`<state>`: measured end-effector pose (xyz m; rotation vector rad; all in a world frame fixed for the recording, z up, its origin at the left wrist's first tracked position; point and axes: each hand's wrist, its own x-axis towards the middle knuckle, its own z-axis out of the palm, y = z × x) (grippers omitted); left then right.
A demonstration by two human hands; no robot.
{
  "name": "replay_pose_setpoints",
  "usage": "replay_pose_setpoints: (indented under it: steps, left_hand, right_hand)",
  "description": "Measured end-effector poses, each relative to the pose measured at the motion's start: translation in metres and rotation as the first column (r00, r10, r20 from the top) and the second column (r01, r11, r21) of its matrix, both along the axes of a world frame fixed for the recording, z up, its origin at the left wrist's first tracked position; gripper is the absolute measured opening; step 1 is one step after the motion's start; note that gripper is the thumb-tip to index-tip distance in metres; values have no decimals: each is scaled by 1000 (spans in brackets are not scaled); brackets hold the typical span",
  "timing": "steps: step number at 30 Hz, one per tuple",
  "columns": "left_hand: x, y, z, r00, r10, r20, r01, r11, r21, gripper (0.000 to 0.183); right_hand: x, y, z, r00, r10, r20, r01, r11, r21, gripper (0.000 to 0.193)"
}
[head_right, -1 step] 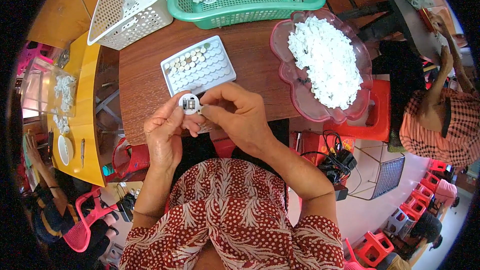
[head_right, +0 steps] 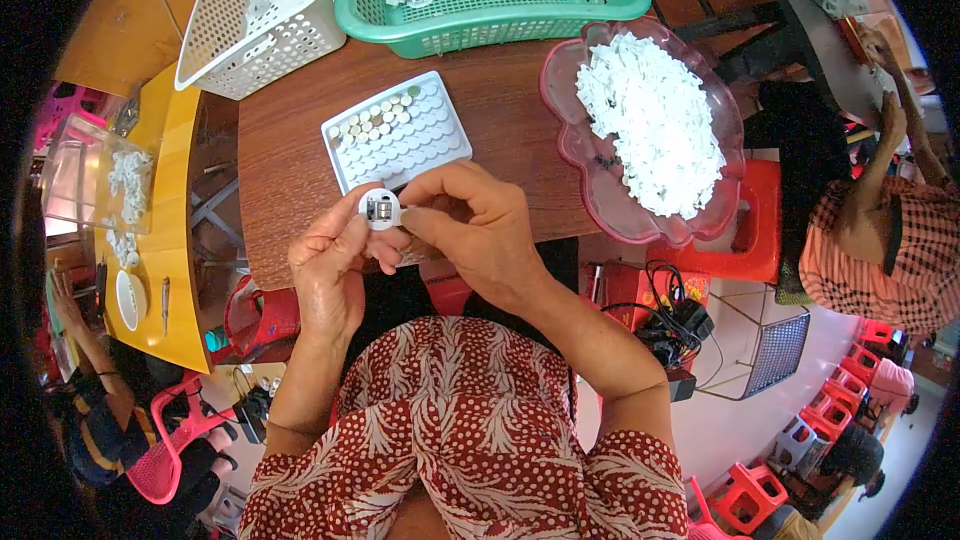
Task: The person inserts small white components into circular plastic housings by hand at a workbench.
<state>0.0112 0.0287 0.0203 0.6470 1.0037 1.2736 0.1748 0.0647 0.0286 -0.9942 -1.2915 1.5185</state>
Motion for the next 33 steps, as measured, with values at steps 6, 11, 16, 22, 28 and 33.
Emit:
replay_pose_setpoints:
  steps: [6, 11, 16, 22, 28, 33]
  left_hand:
    - [2, -3, -3, 995, -19, -100, 23, 999, 46, 36]
    - [1, -4, -5, 987, -19, -157, 32, 996, 80, 36]
    - [2, -4, -4, 994, -36, -100, 44, 996, 78, 36]
    - [2, -5, -2, 996, -30, -89, 35, 998, 60, 36]
    - [2, -6, 0, 996, -38, -87, 42, 998, 41, 35]
    - [3, -6, -1, 996, -40, -76, 42, 999, 31, 34]
  right_hand:
    - [-15, -3, 2, 984, -56, -172, 34, 991, -127, 8]
    - [-24, -9, -2, 969, -100, -225, 87, 994, -65, 6]
    - [-22, -11, -15, 994, -105, 20, 102, 986, 130, 8]
    - [-22, -10, -12, 993, -116, 31, 111, 986, 123, 7]
    - [-20, -10, -14, 975, -154, 163, 97, 945, 312, 7]
    - [-18, -6, -15, 934, -263, 242, 92, 830, 551, 11]
